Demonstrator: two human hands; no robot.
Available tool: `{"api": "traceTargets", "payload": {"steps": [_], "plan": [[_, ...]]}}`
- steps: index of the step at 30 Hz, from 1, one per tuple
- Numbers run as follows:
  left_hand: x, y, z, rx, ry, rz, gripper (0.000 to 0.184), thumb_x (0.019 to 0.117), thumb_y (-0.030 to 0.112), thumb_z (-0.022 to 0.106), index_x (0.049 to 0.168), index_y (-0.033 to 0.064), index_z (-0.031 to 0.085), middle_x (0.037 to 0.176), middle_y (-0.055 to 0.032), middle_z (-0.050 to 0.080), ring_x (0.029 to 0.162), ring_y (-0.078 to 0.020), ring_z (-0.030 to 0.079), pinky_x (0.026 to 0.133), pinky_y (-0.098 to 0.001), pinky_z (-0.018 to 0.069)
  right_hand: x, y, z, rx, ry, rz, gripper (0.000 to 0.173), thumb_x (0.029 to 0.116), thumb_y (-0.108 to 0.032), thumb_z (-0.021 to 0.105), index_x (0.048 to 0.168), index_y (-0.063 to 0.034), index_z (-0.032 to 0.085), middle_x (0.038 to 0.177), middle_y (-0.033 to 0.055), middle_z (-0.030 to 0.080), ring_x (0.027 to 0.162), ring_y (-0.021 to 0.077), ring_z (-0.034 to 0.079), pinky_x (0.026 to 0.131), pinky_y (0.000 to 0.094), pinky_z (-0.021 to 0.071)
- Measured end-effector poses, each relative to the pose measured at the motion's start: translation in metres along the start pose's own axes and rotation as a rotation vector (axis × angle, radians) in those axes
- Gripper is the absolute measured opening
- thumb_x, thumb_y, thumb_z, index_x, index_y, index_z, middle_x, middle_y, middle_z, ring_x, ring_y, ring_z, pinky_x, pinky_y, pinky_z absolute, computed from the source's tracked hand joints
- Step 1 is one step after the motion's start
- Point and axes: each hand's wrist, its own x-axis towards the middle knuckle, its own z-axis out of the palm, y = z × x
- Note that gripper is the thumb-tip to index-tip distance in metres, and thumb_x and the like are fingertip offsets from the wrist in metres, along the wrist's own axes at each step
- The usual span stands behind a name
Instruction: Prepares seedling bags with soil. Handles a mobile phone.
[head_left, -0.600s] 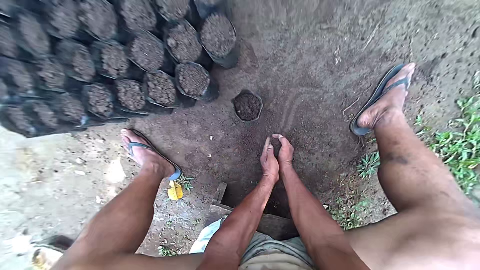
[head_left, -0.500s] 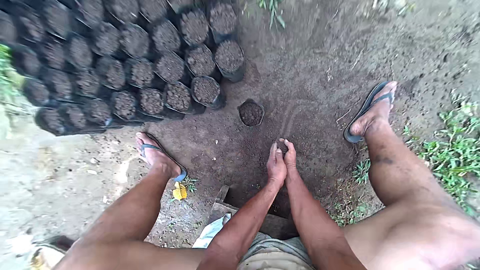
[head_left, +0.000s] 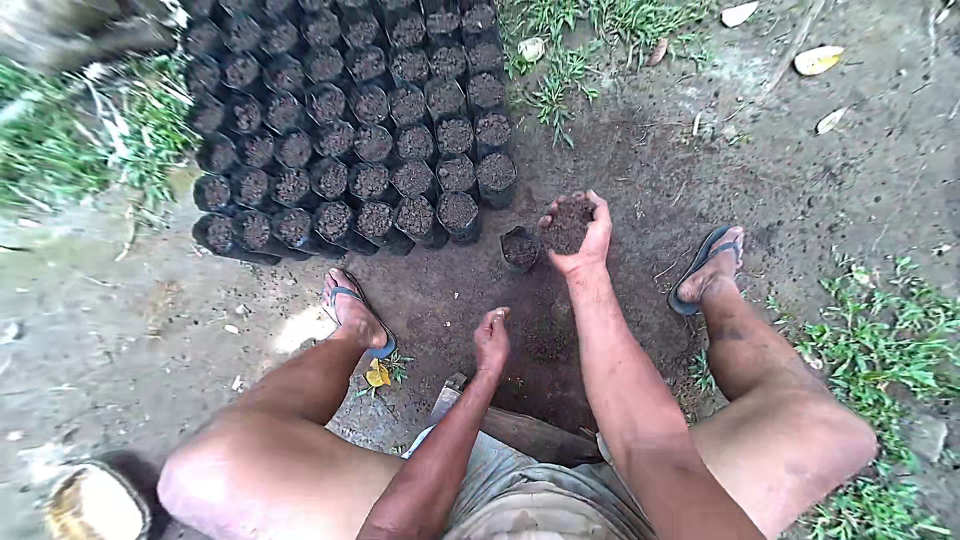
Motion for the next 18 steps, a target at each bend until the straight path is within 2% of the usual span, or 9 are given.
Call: {"api": "traceTargets", "payload": {"steps": [4, 7, 10, 13, 14, 16, 18], "plan": [[0.017, -0.049, -0.021, 0.254, -0.003, -0.217, 0.042, 0.1097, 0.041, 0.045, 0.123, 0.0111, 0.071, 0.118, -0.0121, 0.073, 0.113, -0.0255, 0.07, 0.101, -0.052, 0.055, 0.039, 0.009, -0.001, -0.16, 0.023, -0.022, 0.035, 0.1071, -0.044, 0.035, 0.095, -0.0149, 0.051, 0.083, 0.008, 0.063, 0.077, 0.0261, 0.066, 0.073, 0.0472, 0.0582], [0.021, -0.058, -0.024, 0.38, -0.009, -0.256, 0.043, 0.1096, 0.042, 0.044, 0.122, 0.0107, 0.071, 0.116, -0.0131, 0.074, 0.114, -0.0267, 0.069, 0.102, -0.0529, 0.0541, 0.063, 0.023, -0.021, -0.373, 0.076, -0.063, 0.036, 0.1087, -0.038, 0.035, 0.094, -0.01, 0.053, 0.082, 0.0113, 0.065, 0.082, 0.0291, 0.068, 0.079, 0.0493, 0.0588], [0.023, -0.046, -0.019, 0.56, -0.082, -0.188, 0.04, 0.109, 0.04, 0.046, 0.123, 0.011, 0.07, 0.112, -0.0149, 0.073, 0.109, -0.0304, 0.069, 0.098, -0.056, 0.0524, 0.072, 0.032, -0.044, -0.756, 0.034, -0.158, 0.043, 0.1066, -0.028, 0.039, 0.1, -0.0003, 0.071, 0.102, 0.0147, 0.076, 0.104, 0.0286, 0.071, 0.093, 0.0488, 0.0577], [0.023, -0.058, -0.018, 0.727, -0.216, -0.083, 0.036, 0.1046, 0.034, 0.058, 0.133, 0.0135, 0.065, 0.124, -0.016, 0.07, 0.111, -0.0349, 0.069, 0.097, -0.0605, 0.0541, 0.06, 0.024, -0.058, -1.227, -0.103, -0.179, 0.038, 0.1081, -0.021, 0.042, 0.116, -0.0097, 0.077, 0.122, 0.0024, 0.075, 0.12, 0.0155, 0.066, 0.107, 0.0415, 0.0519], [0.021, -0.066, -0.017, 0.789, -0.234, -0.038, 0.042, 0.0999, 0.031, 0.065, 0.138, 0.0137, 0.061, 0.131, -0.0185, 0.066, 0.111, -0.0384, 0.068, 0.094, -0.0625, 0.0553, 0.05, 0.015, -0.066, -1.346, -0.107, -0.194, 0.035, 0.1082, -0.02, 0.045, 0.121, -0.0134, 0.076, 0.126, -0.0004, 0.073, 0.122, 0.0126, 0.065, 0.108, 0.0399, 0.0501], [0.014, -0.075, -0.013, 0.966, -0.28, 0.035, 0.072, 0.0889, 0.028, 0.079, 0.152, 0.0178, 0.046, 0.149, -0.0216, 0.05, 0.114, -0.0445, 0.066, 0.086, -0.0645, 0.0589, 0.031, -0.006, -0.097, -1.542, 0.02, -0.218, 0.034, 0.1074, -0.025, 0.046, 0.127, -0.0173, 0.073, 0.125, 0.0001, 0.073, 0.115, 0.0124, 0.067, 0.102, 0.0412, 0.0538], [0.014, -0.083, -0.004, 1.129, -0.338, 0.104, 0.107, 0.0789, 0.03, 0.09, 0.164, 0.0212, 0.026, 0.162, -0.0208, 0.032, 0.123, -0.0466, 0.06, 0.081, -0.0628, 0.0611, 0.0, -0.019, -0.154, -1.699, 0.266, -0.002, 0.044, 0.1094, -0.043, 0.039, 0.137, -0.0192, 0.063, 0.116, 0.007, 0.074, 0.1, 0.0204, 0.074, 0.088, 0.0484, 0.0625]]}}
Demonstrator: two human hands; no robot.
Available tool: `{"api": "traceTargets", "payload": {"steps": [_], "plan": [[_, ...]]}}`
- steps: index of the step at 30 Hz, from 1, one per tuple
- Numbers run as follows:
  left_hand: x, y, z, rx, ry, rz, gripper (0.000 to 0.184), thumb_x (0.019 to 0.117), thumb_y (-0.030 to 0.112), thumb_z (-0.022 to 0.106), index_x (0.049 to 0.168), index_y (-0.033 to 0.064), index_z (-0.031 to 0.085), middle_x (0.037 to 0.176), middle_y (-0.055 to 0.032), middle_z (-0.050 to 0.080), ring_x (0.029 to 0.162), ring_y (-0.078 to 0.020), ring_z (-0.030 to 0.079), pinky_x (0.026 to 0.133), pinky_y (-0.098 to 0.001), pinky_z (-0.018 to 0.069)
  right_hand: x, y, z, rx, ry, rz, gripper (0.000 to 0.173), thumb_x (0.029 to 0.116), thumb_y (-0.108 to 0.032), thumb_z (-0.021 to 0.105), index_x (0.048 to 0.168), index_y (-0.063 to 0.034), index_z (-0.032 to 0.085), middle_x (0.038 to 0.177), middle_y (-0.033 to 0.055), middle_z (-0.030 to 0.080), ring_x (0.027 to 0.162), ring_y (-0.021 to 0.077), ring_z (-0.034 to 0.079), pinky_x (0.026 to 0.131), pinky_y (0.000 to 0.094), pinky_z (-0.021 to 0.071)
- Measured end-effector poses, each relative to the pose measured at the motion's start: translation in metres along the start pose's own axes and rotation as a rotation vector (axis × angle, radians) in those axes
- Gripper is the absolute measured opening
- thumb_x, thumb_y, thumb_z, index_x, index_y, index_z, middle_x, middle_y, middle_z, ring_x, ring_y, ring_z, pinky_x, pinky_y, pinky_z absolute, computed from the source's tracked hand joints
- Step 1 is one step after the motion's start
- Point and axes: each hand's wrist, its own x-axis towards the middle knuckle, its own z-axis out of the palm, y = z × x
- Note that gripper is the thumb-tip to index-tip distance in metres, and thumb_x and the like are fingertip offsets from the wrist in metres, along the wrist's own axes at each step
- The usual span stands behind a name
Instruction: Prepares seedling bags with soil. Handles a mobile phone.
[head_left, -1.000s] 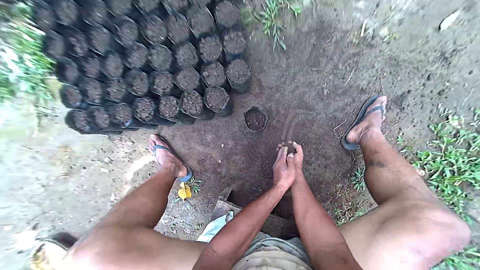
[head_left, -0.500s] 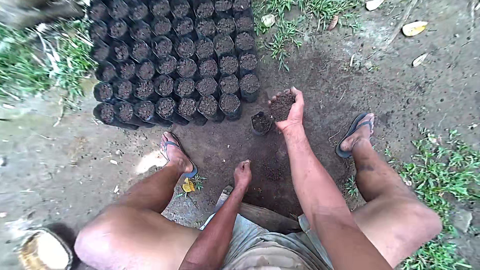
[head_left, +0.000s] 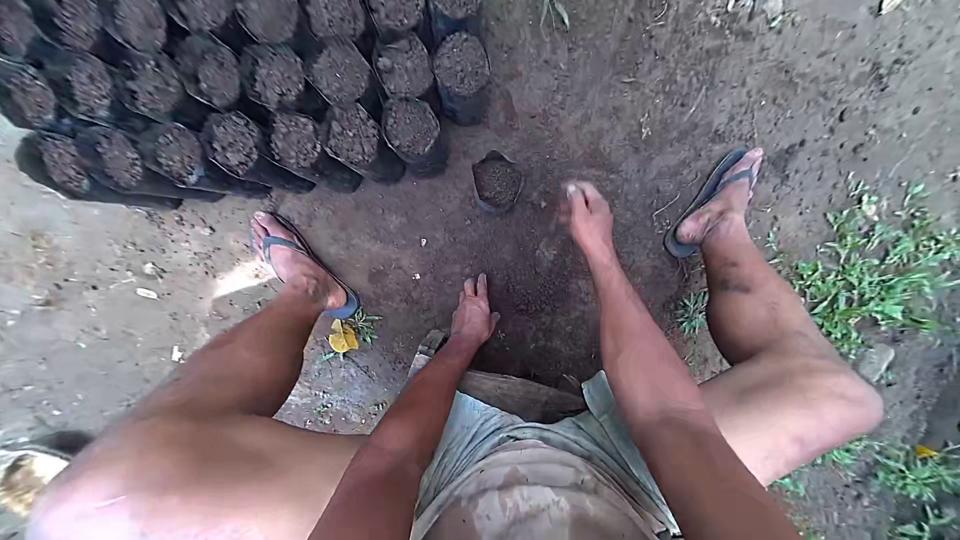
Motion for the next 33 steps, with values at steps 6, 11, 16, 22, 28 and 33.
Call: {"api": "traceTargets", "payload": {"steps": [6, 11, 16, 22, 28, 33], "plan": [[0.01, 0.011, 0.011, 0.131, -0.052, 0.196, 0.128, 0.0692, 0.027, 0.098, 0.167, 0.022, 0.015, 0.171, -0.0123, 0.017, 0.129, -0.0461, 0.056, 0.076, -0.0561, 0.0634, -0.096, 0.152, 0.038, -0.412, 0.004, 0.339, 0.059, 0.1064, -0.063, 0.027, 0.137, -0.02, 0.052, 0.108, 0.0171, 0.072, 0.096, 0.0392, 0.072, 0.077, 0.0628, 0.057], [0.023, 0.02, 0.021, 0.099, -0.066, 0.224, 0.12, 0.0731, 0.022, 0.095, 0.166, 0.018, 0.019, 0.17, -0.0131, 0.02, 0.129, -0.0437, 0.057, 0.081, -0.0544, 0.0636, -0.102, 0.139, 0.099, -0.419, 0.178, 0.413, 0.057, 0.1062, -0.06, 0.03, 0.143, -0.0206, 0.05, 0.131, 0.0165, 0.064, 0.1, 0.0357, 0.072, 0.078, 0.0553, 0.0605], [0.073, 0.045, 0.029, -0.068, -0.098, 0.151, 0.078, 0.0931, 0.017, 0.072, 0.161, 0.0089, 0.033, 0.158, -0.0202, 0.037, 0.129, -0.0356, 0.059, 0.101, -0.0471, 0.0574, -0.077, 0.101, 0.133, -0.29, 0.238, 0.461, 0.058, 0.1069, -0.059, 0.031, 0.135, -0.0153, 0.055, 0.127, 0.0146, 0.066, 0.106, 0.0317, 0.07, 0.085, 0.052, 0.0593], [0.099, 0.069, 0.013, -0.216, -0.084, 0.227, 0.048, 0.0987, 0.011, 0.061, 0.147, 0.0073, 0.057, 0.15, -0.0159, 0.054, 0.134, -0.0288, 0.058, 0.112, -0.0449, 0.0489, -0.039, 0.08, 0.12, -0.13, 0.055, 0.478, 0.063, 0.1072, -0.062, 0.026, 0.132, -0.0162, 0.061, 0.119, 0.0143, 0.072, 0.115, 0.0336, 0.068, 0.095, 0.0602, 0.0531], [0.02, 0.128, -0.054, -0.069, -0.074, 0.365, 0.059, 0.0949, 0.01, 0.069, 0.151, 0.0044, 0.05, 0.157, -0.016, 0.048, 0.139, -0.0367, 0.051, 0.109, -0.0523, 0.051, -0.036, 0.058, 0.084, 1.143, -0.001, 0.756, 0.034, 0.1018, -0.042, 0.048, 0.106, -0.0109, 0.061, 0.087, 0.007, 0.065, 0.077, 0.0193, 0.066, 0.068, 0.0406, 0.0577], [-0.058, 0.123, -0.149, 0.061, -0.087, 0.46, 0.047, 0.1055, 0.023, 0.056, 0.152, 0.0156, 0.05, 0.158, -0.0086, 0.047, 0.131, -0.0302, 0.06, 0.098, -0.0519, 0.0576, -0.047, 0.014, 0.053, 1.435, -0.172, 0.59, 0.031, 0.1043, -0.043, 0.039, 0.098, -0.0174, 0.055, 0.079, 0.0019, 0.06, 0.065, 0.0145, 0.06, 0.058, 0.0301, 0.0534]]}}
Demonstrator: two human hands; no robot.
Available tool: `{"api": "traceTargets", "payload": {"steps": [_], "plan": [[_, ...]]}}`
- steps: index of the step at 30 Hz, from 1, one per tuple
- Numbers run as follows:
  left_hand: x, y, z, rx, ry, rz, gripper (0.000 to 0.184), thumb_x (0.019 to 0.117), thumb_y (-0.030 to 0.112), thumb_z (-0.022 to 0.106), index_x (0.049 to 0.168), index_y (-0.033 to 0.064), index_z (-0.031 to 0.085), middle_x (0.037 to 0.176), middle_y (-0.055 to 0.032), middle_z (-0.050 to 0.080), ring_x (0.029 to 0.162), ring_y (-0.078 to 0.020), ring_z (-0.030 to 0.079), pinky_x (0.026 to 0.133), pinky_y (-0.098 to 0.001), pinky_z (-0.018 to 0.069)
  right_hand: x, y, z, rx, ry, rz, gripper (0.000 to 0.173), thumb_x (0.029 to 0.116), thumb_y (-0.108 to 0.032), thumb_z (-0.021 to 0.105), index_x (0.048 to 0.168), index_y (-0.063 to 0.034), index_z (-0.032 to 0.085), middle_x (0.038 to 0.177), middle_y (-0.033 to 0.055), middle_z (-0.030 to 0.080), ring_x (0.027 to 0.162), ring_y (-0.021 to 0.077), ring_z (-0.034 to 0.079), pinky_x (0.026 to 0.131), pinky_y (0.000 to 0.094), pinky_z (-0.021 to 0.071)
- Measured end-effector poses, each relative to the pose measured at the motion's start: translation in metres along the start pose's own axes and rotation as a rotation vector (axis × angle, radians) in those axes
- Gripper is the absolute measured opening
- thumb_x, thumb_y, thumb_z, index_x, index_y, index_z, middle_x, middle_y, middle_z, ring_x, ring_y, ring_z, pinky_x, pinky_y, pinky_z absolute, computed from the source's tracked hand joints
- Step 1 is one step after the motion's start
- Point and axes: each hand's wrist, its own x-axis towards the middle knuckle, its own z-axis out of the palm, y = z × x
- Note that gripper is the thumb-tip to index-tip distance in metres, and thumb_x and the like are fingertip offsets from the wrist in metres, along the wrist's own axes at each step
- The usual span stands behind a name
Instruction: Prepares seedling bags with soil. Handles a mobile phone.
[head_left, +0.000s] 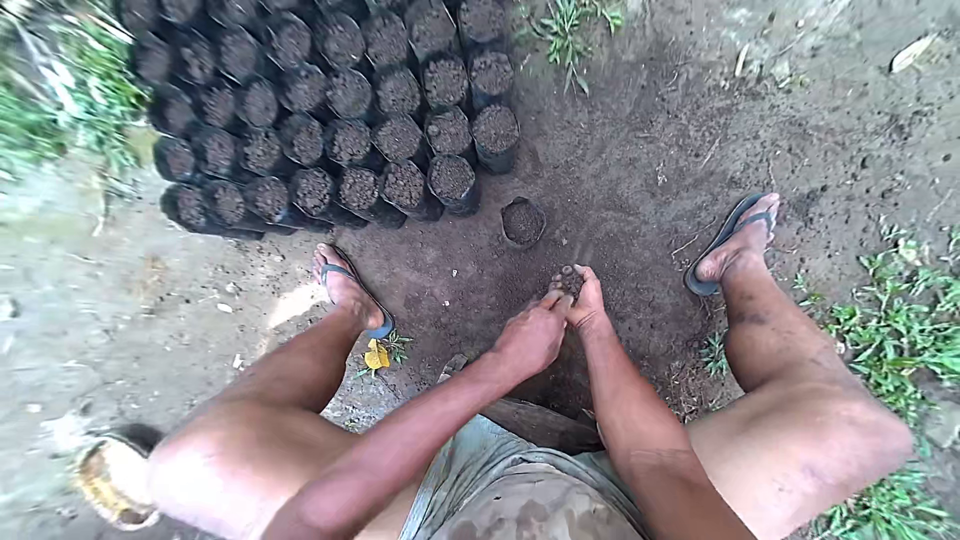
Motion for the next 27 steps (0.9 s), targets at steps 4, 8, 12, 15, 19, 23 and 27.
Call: {"api": "traceTargets", "payload": {"steps": [4, 8, 12, 15, 19, 23, 27], "plan": [[-0.084, -0.021, -0.043, 0.107, -0.158, 0.021, 0.049, 0.1038, 0.043, 0.058, 0.147, 0.0188, 0.056, 0.148, -0.006, 0.056, 0.124, -0.0292, 0.064, 0.095, -0.056, 0.0577, -0.028, -0.033, 0.066, -0.052, -0.149, -0.09, 0.035, 0.1034, -0.047, 0.036, 0.091, -0.02, 0.055, 0.074, -0.0006, 0.058, 0.058, 0.012, 0.056, 0.051, 0.026, 0.0466], [-0.096, -0.071, -0.035, 0.008, -0.204, -0.098, 0.051, 0.1033, 0.047, 0.058, 0.143, 0.0151, 0.061, 0.141, -0.0103, 0.064, 0.123, -0.0303, 0.065, 0.102, -0.0586, 0.0534, -0.033, -0.054, 0.13, -0.082, -0.203, -0.317, 0.032, 0.1048, -0.04, 0.038, 0.096, -0.014, 0.055, 0.083, 0.0075, 0.064, 0.072, 0.0224, 0.065, 0.063, 0.0388, 0.0561], [-0.059, -0.092, -0.007, 0.114, -0.121, -0.176, 0.047, 0.1021, 0.042, 0.061, 0.138, 0.0115, 0.062, 0.137, -0.0142, 0.063, 0.123, -0.0353, 0.064, 0.098, -0.0594, 0.0548, -0.005, -0.046, 0.156, -0.388, -0.169, -0.5, 0.037, 0.1059, -0.032, 0.037, 0.102, -0.006, 0.063, 0.094, 0.0119, 0.072, 0.089, 0.0263, 0.071, 0.078, 0.0447, 0.0598], [-0.052, -0.111, 0.019, 0.016, -0.154, -0.179, 0.053, 0.1007, 0.04, 0.065, 0.143, 0.0081, 0.058, 0.137, -0.017, 0.064, 0.12, -0.0355, 0.066, 0.1, -0.0591, 0.0546, 0.015, -0.031, 0.153, -0.792, -0.089, -0.591, 0.037, 0.1053, -0.026, 0.044, 0.104, -0.0093, 0.077, 0.104, 0.0056, 0.076, 0.099, 0.0188, 0.07, 0.085, 0.0428, 0.0582], [-0.053, -0.126, 0.042, -0.057, -0.239, -0.276, 0.048, 0.1004, 0.034, 0.066, 0.138, 0.0042, 0.06, 0.128, -0.0206, 0.067, 0.114, -0.0375, 0.068, 0.098, -0.0596, 0.0545, 0.02, -0.052, 0.133, -1.354, 0.042, -0.788, 0.033, 0.1068, -0.03, 0.048, 0.126, -0.0221, 0.073, 0.124, 0.0006, 0.073, 0.118, 0.0165, 0.066, 0.104, 0.0478, 0.0519], [-0.025, -0.137, 0.091, 0.067, -0.376, -0.368, 0.031, 0.0958, 0.038, 0.068, 0.108, 0.0095, 0.071, 0.103, -0.0181, 0.072, 0.096, -0.0393, 0.072, 0.08, -0.0646, 0.0576, 0.012, -0.049, 0.029, -1.414, 0.135, -0.461, 0.039, 0.1087, -0.038, 0.041, 0.126, -0.0175, 0.069, 0.112, 0.0041, 0.074, 0.102, 0.0199, 0.072, 0.088, 0.0481, 0.0613], [0.015, -0.131, 0.169, 0.123, -0.634, -0.231, 0.023, 0.0928, 0.031, 0.07, 0.106, 0.0124, 0.075, 0.11, -0.0156, 0.073, 0.104, -0.0378, 0.07, 0.085, -0.0649, 0.0567, -0.004, 0.038, -0.127, -1.452, -0.102, 0.462, 0.034, 0.1031, -0.038, 0.057, 0.123, -0.0138, 0.072, 0.117, 0.0081, 0.075, 0.105, 0.0255, 0.072, 0.09, 0.0497, 0.0585]]}}
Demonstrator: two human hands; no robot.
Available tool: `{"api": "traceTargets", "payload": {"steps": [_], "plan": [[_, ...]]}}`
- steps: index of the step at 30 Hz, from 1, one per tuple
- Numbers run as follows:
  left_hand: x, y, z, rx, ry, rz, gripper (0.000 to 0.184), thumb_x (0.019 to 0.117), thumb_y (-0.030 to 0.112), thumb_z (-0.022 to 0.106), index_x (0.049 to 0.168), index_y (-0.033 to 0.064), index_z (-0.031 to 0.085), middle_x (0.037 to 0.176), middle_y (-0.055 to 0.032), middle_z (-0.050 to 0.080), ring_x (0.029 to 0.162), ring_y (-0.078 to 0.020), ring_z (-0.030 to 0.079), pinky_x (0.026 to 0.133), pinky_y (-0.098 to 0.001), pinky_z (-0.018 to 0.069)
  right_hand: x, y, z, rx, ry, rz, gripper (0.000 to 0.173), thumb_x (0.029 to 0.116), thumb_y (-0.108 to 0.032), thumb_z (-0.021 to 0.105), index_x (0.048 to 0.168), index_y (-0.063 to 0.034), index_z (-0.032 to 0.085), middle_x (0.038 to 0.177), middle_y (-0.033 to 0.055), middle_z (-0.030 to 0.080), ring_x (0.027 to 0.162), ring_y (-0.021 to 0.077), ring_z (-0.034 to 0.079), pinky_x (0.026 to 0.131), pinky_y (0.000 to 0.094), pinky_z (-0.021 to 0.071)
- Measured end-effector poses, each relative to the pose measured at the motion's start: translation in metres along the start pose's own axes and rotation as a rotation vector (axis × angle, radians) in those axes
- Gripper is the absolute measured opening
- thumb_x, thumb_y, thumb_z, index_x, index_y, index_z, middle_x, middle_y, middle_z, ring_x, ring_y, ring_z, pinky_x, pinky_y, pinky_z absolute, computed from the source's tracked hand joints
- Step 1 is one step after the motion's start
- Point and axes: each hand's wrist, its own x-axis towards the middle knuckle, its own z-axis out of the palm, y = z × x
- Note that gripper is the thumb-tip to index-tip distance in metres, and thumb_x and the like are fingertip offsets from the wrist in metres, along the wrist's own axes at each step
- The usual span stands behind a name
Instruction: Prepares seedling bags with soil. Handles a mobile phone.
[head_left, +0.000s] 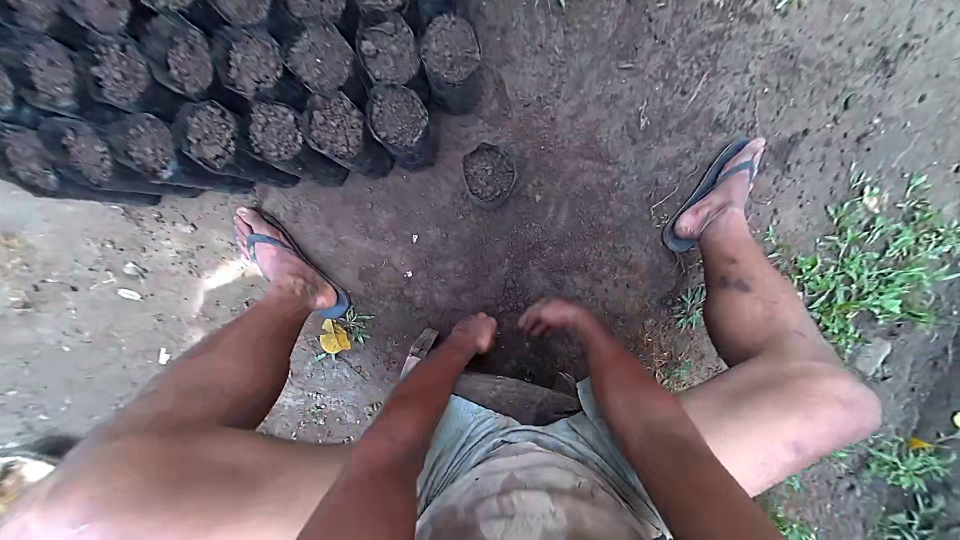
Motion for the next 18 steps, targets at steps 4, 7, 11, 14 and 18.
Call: {"api": "traceTargets", "payload": {"steps": [4, 7, 11, 14, 18], "plan": [[0.041, 0.022, -0.004, -0.028, 0.02, 0.044, 0.025, 0.0994, 0.028, 0.062, 0.109, 0.0083, 0.074, 0.113, -0.0178, 0.072, 0.107, -0.0385, 0.07, 0.088, -0.0635, 0.0567, 0.036, 0.024, 0.026, -0.119, -0.118, 0.143, 0.033, 0.1029, -0.034, 0.061, 0.123, -0.0108, 0.071, 0.112, 0.0081, 0.074, 0.096, 0.0202, 0.072, 0.086, 0.0424, 0.0582], [0.057, 0.024, -0.042, -0.01, 0.12, 0.126, 0.022, 0.0995, 0.028, 0.063, 0.103, 0.0097, 0.074, 0.107, -0.0153, 0.073, 0.102, -0.0355, 0.072, 0.086, -0.0612, 0.0582, 0.041, -0.015, 0.003, -0.058, -0.056, 0.101, 0.03, 0.1035, -0.028, 0.059, 0.121, -0.0066, 0.071, 0.11, 0.0109, 0.076, 0.097, 0.0237, 0.075, 0.089, 0.0466, 0.0608], [0.072, 0.017, -0.105, -0.05, 0.288, 0.235, 0.022, 0.1019, 0.019, 0.057, 0.118, 0.0115, 0.071, 0.122, -0.0131, 0.067, 0.117, -0.0321, 0.065, 0.098, -0.0553, 0.0559, 0.037, -0.06, -0.044, -0.019, 0.131, -0.07, 0.029, 0.1054, -0.03, 0.056, 0.12, -0.0121, 0.073, 0.106, 0.0071, 0.078, 0.092, 0.0229, 0.076, 0.085, 0.0479, 0.0631], [0.063, 0.01, -0.138, -0.106, 0.476, 0.207, 0.021, 0.1013, 0.02, 0.058, 0.117, 0.0144, 0.072, 0.125, -0.0095, 0.066, 0.118, -0.0284, 0.065, 0.098, -0.0527, 0.0567, 0.019, -0.076, -0.087, -0.098, 0.321, -0.27, 0.024, 0.1033, -0.023, 0.057, 0.117, -0.0177, 0.075, 0.109, 0.0062, 0.076, 0.093, 0.0223, 0.075, 0.085, 0.0505, 0.0629], [0.038, -0.014, -0.135, -0.157, 0.647, -0.092, 0.055, 0.0918, 0.025, 0.074, 0.141, 0.0125, 0.054, 0.149, -0.0174, 0.048, 0.131, -0.0396, 0.056, 0.092, -0.0573, 0.059, -0.008, -0.06, -0.135, -0.146, 0.585, -0.25, 0.053, 0.0885, -0.026, 0.077, 0.137, -0.02, 0.056, 0.109, 0.0097, 0.073, 0.09, 0.0297, 0.074, 0.077, 0.0577, 0.0624]]}}
